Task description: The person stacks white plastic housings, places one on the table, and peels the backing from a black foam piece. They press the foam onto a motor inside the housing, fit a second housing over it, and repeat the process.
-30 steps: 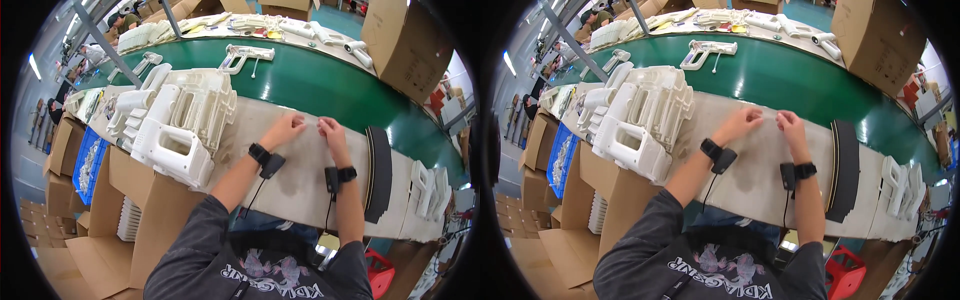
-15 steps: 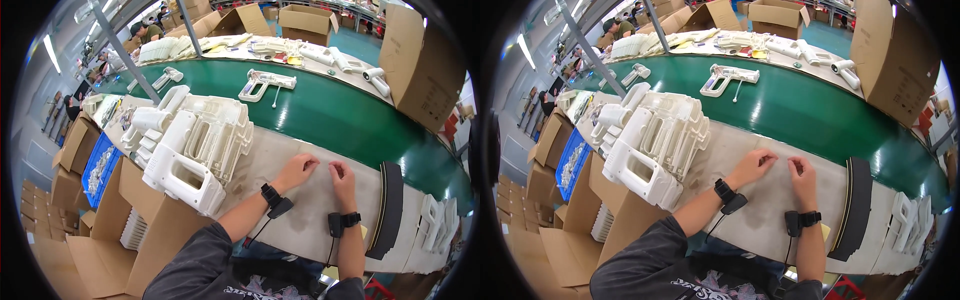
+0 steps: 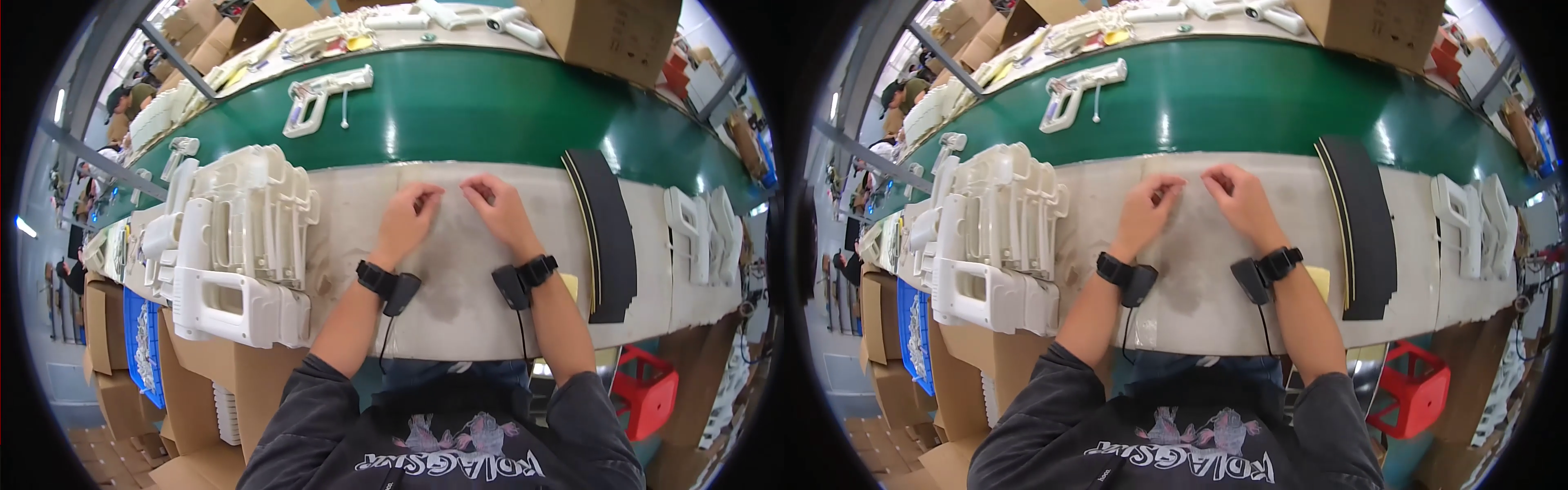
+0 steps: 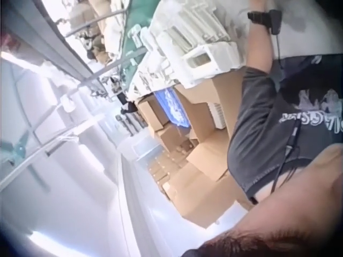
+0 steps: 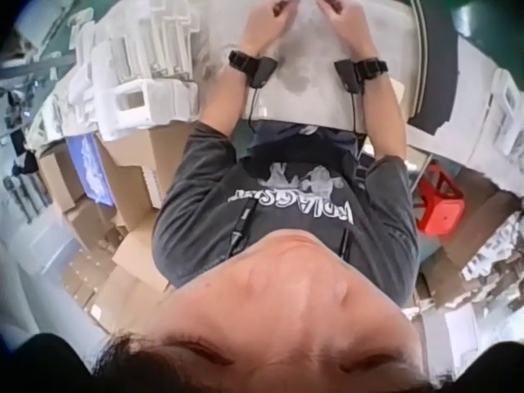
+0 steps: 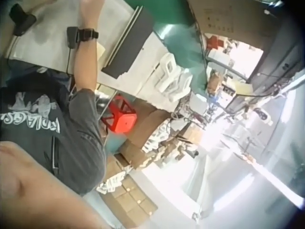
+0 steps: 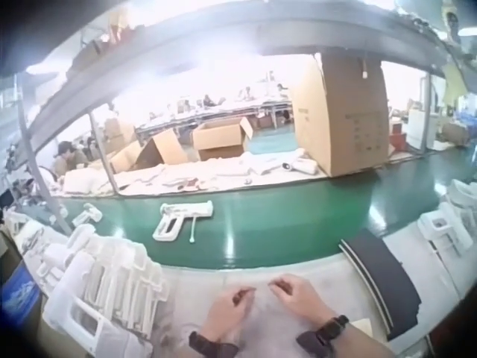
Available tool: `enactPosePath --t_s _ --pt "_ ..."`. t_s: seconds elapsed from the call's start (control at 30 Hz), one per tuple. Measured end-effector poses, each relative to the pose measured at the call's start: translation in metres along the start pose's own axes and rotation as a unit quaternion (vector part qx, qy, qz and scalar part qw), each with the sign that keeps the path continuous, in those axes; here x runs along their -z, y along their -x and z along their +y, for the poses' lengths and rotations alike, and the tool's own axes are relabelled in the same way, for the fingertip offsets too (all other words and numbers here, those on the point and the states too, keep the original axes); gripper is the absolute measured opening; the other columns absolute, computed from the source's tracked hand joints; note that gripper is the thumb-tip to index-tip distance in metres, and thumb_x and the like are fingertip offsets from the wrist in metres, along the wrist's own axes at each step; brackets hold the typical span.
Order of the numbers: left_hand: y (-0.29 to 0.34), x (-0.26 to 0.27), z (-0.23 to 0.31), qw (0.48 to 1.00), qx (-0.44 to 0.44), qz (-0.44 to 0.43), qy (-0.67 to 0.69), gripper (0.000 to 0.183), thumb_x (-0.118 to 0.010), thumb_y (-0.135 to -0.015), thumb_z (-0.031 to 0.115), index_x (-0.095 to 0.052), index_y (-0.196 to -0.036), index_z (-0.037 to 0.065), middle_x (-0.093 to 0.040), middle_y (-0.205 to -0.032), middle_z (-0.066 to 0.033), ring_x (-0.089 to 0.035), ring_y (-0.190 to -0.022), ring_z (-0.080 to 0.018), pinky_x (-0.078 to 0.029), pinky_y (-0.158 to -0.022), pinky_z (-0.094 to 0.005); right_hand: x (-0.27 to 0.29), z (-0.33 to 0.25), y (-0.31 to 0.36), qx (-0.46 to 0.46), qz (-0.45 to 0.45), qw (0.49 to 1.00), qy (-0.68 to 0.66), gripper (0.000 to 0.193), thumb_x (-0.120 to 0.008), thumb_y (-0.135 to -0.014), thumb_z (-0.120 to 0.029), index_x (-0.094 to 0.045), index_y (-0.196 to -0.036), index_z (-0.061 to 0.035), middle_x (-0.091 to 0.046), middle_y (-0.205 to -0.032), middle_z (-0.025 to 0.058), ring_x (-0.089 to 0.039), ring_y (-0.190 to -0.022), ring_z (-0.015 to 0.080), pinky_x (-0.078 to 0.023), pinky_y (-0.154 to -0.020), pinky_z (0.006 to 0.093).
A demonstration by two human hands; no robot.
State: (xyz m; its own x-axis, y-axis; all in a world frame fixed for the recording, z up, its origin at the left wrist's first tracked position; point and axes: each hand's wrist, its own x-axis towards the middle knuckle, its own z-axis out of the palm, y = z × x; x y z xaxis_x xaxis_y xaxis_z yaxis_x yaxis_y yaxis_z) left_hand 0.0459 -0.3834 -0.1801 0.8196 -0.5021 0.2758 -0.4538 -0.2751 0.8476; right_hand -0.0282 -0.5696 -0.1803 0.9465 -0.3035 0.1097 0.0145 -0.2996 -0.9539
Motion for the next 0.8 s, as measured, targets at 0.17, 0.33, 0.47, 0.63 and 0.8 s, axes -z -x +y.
enactPosePath --t_s 0.17,0.33,0.47,0.63,0.8 --pt "0.002 0.001 0.002 0.999 0.030 -0.011 0.032 0.013 -0.065 -0.094 0.012 -0.072 -0.102 0.005 -0.068 -0.082 -0.0028 -0.056 -0.066 -0.0096 -0.046 -0.062 -0.0251 -0.002 -0.004 0.003 0.040 0.006 0.999 -0.008 0.013 -0.065 -0.093 -0.010 -0.069 -0.101 -0.0006 -0.070 -0.087 0.0058 -0.063 -0.079 0.0113 -0.050 -0.072 0.0260" --pt "0.002 0.003 0.006 0.998 0.049 -0.016 0.043 0.013 -0.064 -0.094 0.011 -0.072 -0.101 0.003 -0.067 -0.083 -0.0057 -0.058 -0.067 -0.0125 -0.048 -0.063 -0.0271 -0.003 -0.003 0.003 0.039 0.000 0.999 -0.014 0.012 -0.065 -0.094 -0.009 -0.069 -0.102 -0.0009 -0.069 -0.088 0.0031 -0.061 -0.080 0.0093 -0.048 -0.072 0.0246" --pt "0.002 0.002 0.006 0.999 0.034 -0.010 0.028 0.014 -0.065 -0.095 0.013 -0.073 -0.103 0.004 -0.067 -0.080 0.0006 -0.055 -0.064 -0.0057 -0.045 -0.060 -0.0228 -0.003 -0.002 0.002 0.042 -0.002 0.999 -0.006 0.012 -0.064 -0.094 -0.009 -0.069 -0.102 -0.0011 -0.069 -0.088 0.0032 -0.061 -0.080 0.0097 -0.048 -0.073 0.0247" --pt "0.001 0.001 0.003 1.000 0.016 -0.007 0.024 0.015 -0.065 -0.095 0.014 -0.073 -0.103 0.004 -0.068 -0.083 -0.0007 -0.058 -0.069 -0.0065 -0.046 -0.062 -0.0232 -0.004 -0.002 0.003 0.063 0.008 0.998 0.011 0.012 -0.065 -0.092 -0.009 -0.069 -0.100 -0.0005 -0.071 -0.086 0.0076 -0.064 -0.075 0.0134 -0.052 -0.071 0.0272" --pt "0.001 0.002 0.006 0.998 0.046 -0.015 0.049 0.013 -0.065 -0.093 0.010 -0.072 -0.101 0.003 -0.068 -0.088 -0.0075 -0.061 -0.071 -0.0138 -0.050 -0.065 -0.0278 -0.003 -0.001 0.002 0.065 0.008 0.998 0.009 0.012 -0.066 -0.092 -0.009 -0.069 -0.100 -0.0003 -0.071 -0.086 0.0073 -0.064 -0.076 0.0132 -0.051 -0.071 0.0274"
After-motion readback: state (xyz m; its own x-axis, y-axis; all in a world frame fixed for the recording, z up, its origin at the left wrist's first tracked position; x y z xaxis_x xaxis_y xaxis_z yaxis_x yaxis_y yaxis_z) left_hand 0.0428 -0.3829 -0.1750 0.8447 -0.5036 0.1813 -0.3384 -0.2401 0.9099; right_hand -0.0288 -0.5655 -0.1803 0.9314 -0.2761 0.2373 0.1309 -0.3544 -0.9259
